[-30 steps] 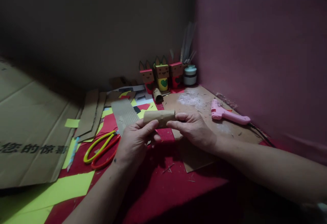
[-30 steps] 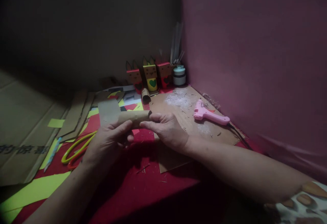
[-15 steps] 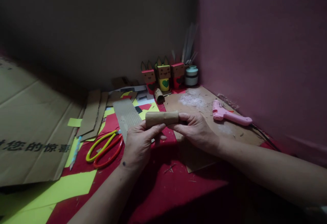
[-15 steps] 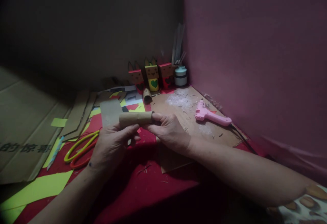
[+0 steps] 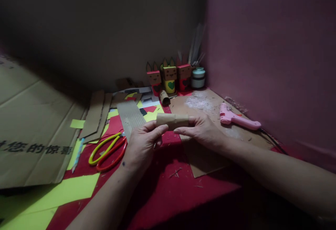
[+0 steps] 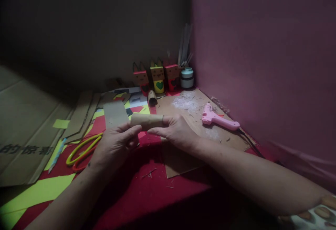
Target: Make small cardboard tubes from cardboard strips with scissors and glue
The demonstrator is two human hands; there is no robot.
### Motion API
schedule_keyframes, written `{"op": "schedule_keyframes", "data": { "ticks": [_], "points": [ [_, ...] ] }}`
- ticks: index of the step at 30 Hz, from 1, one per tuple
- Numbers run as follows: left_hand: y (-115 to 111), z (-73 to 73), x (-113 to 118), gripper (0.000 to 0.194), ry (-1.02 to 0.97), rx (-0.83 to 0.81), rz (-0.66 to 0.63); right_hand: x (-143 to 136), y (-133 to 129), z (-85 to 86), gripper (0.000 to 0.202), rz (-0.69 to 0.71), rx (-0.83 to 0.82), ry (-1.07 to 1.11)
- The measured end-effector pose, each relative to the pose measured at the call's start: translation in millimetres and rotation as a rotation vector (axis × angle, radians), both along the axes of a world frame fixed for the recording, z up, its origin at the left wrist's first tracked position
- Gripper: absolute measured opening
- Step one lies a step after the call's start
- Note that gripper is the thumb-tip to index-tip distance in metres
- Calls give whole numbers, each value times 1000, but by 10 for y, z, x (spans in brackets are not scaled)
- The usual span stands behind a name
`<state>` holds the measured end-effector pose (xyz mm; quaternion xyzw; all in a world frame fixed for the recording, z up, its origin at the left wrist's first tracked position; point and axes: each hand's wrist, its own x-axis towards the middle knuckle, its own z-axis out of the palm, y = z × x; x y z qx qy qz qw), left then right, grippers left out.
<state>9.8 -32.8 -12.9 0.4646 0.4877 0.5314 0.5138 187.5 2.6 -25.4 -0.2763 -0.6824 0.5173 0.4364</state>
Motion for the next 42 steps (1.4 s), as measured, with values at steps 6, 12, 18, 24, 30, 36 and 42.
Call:
{"op": "schedule_keyframes", "data": {
  "ticks": [6, 12, 18, 24, 30, 36, 42],
  "points": [
    [-25, 23, 41, 25, 95, 7, 25, -22, 20, -39, 25, -25, -17, 50],
    [-21, -11, 38, 12, 140, 84, 74, -18, 8, -42, 19, -55, -436, -59],
    [-73, -40, 79, 4, 324, 327, 128, 4, 107, -119, 29, 263, -652, 195],
    [-86, 19, 14, 19, 291, 434, 257, 8, 151, -101, 23, 180, -705, 398],
    [-46, 102, -7, 26, 184, 104, 103, 0, 130, -111, 33, 211, -712, 374],
    [6, 39, -7, 11, 199, -63, 14, -20, 151, -161, 23, 209, -658, 277],
    [29, 39, -44, 10, 178, -25, 5, 13, 129, -136, 27, 198, -509, 204]
  ]
}}
